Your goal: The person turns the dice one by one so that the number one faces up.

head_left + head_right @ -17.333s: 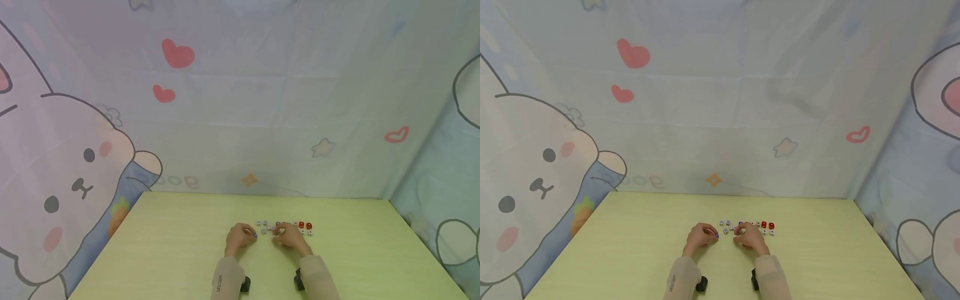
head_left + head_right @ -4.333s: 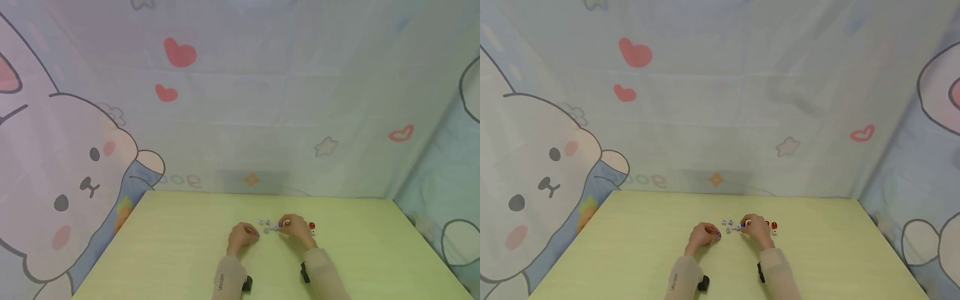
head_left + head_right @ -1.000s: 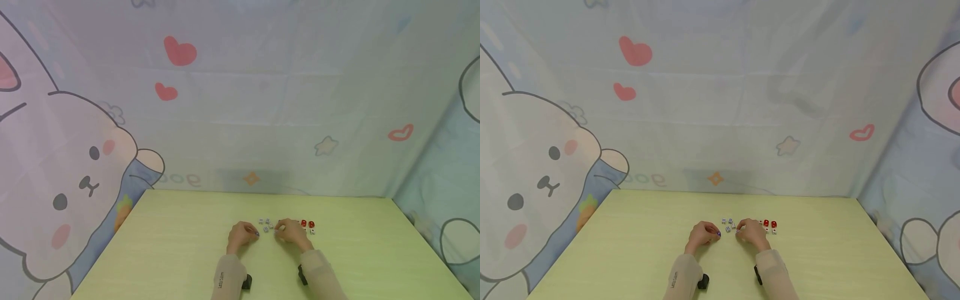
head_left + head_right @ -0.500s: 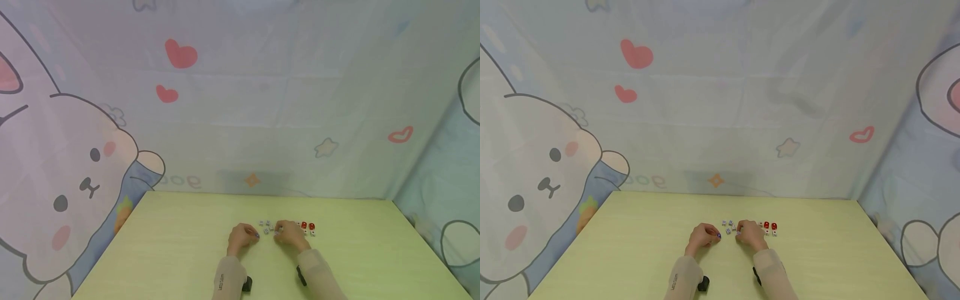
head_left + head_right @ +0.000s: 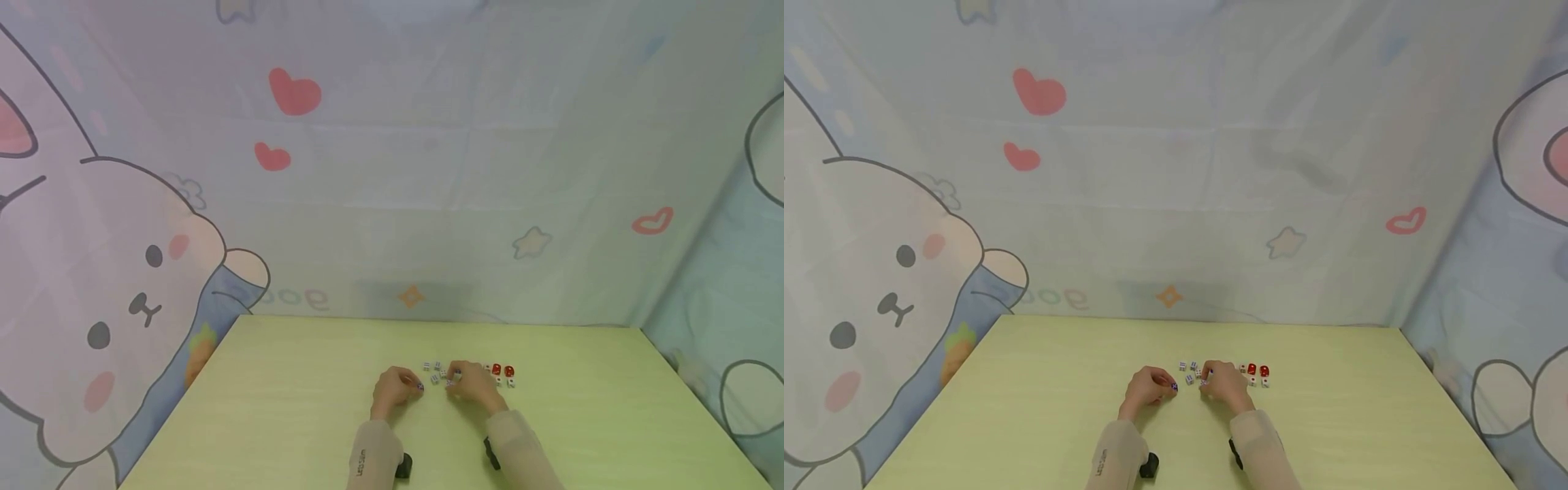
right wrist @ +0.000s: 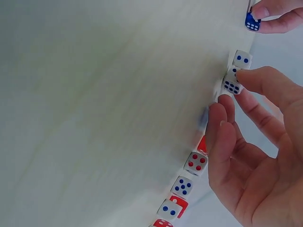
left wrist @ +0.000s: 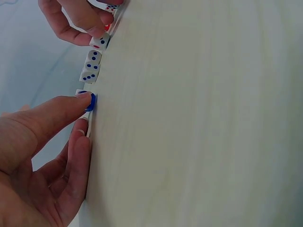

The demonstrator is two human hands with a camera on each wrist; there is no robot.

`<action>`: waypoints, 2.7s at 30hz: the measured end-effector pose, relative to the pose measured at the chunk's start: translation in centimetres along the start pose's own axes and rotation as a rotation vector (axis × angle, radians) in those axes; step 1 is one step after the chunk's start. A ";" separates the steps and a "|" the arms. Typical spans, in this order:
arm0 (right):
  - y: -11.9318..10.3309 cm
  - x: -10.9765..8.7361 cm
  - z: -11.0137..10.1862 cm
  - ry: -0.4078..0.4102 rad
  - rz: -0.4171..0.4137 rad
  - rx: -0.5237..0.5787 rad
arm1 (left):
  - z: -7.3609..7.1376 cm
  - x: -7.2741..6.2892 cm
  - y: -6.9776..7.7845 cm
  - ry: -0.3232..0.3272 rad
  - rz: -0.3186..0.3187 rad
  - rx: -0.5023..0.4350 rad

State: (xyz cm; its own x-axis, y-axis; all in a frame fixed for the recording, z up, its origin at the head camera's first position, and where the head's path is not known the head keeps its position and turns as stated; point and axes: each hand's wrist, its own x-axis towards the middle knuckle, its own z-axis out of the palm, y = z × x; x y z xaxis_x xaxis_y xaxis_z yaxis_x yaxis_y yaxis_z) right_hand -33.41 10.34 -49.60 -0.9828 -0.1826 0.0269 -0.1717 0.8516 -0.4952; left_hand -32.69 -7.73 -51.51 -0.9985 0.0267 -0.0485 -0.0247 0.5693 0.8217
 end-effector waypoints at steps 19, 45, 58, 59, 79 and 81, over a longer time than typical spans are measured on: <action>0.0 0.3 0.2 0.002 0.000 -0.046 | -0.2 0.1 0.1 -0.003 -0.008 -0.011; 0.3 -0.1 0.4 0.006 -0.011 0.033 | 0.0 0.0 -0.1 -0.006 -0.001 -0.009; 1.0 -0.1 0.2 0.013 -0.013 0.055 | 0.1 0.1 -0.3 0.000 0.012 -0.013; 1.2 0.0 0.0 0.018 -0.012 0.058 | 0.1 0.1 -0.3 -0.001 0.010 -0.013; 2.0 0.7 -3.6 -0.010 0.088 -0.019 | 0.0 0.1 -0.2 -0.003 0.004 -0.019; 2.1 0.7 -3.5 -0.012 0.088 -0.026 | 0.0 0.1 -0.2 -0.003 0.004 -0.017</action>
State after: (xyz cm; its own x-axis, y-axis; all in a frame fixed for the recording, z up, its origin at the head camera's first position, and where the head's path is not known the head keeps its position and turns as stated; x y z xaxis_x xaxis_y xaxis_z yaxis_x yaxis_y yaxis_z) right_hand -34.72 13.72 -47.63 -0.9934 -0.1118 -0.0260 -0.0863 0.8772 -0.4723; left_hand -32.74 -7.80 -51.68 -0.9984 0.0312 -0.0465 -0.0214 0.5555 0.8312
